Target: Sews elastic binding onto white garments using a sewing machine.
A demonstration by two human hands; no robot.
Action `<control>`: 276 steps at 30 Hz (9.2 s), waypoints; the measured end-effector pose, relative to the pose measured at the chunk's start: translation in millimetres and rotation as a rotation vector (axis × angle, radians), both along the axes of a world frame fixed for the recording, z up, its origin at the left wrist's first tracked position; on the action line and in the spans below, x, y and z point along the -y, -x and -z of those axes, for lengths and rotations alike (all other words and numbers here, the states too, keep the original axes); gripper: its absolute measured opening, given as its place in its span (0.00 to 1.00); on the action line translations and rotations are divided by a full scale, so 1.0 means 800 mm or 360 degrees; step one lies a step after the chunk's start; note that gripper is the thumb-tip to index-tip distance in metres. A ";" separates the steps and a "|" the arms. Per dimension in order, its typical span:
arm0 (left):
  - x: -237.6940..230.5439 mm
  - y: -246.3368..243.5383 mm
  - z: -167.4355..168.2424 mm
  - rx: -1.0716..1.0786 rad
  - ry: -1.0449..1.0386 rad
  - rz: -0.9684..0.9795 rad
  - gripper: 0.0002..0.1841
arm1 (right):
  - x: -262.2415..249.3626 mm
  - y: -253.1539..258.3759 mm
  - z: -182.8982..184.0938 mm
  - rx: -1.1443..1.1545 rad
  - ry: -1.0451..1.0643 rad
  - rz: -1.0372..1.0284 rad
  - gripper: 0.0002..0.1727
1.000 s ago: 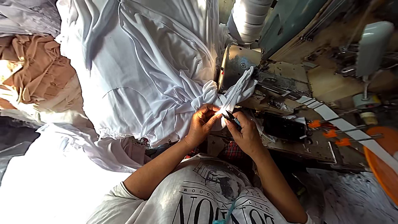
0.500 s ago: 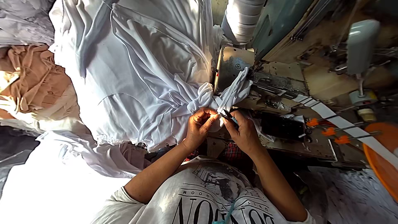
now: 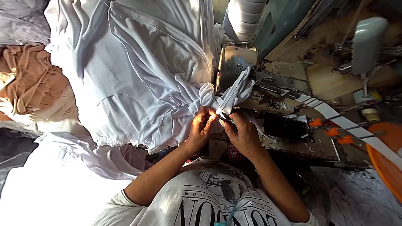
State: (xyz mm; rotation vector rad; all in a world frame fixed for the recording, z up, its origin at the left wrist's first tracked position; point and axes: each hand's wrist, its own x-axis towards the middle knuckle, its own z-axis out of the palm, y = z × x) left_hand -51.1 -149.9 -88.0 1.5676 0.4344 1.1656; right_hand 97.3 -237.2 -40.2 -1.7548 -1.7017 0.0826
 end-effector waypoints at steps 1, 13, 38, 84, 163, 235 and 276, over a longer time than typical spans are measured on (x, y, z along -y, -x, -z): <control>0.000 0.000 0.001 -0.0002 -0.0012 -0.0017 0.03 | 0.001 0.001 -0.001 0.0005 0.0008 0.0001 0.14; 0.007 -0.001 0.006 0.0021 0.0021 -0.0040 0.04 | 0.000 0.004 -0.003 -0.0005 0.0011 -0.0013 0.14; 0.009 -0.003 0.007 0.0070 -0.0027 -0.0031 0.03 | -0.016 0.004 0.012 0.0111 -0.0247 -0.0044 0.12; 0.014 -0.001 -0.002 0.0299 0.0510 -0.0100 0.07 | 0.015 -0.006 0.003 -0.0270 0.0154 -0.0141 0.17; 0.030 -0.004 0.006 0.0246 0.0254 0.0077 0.08 | -0.011 -0.001 0.004 -0.2039 0.0044 -0.0078 0.16; 0.020 0.000 0.027 0.0245 -0.0387 -0.0212 0.01 | 0.015 -0.031 -0.023 0.0695 -0.0064 -0.0337 0.15; -0.095 0.112 -0.214 -0.0496 -0.0469 0.0413 0.11 | 0.015 -0.044 0.074 0.0315 -0.0050 0.0282 0.13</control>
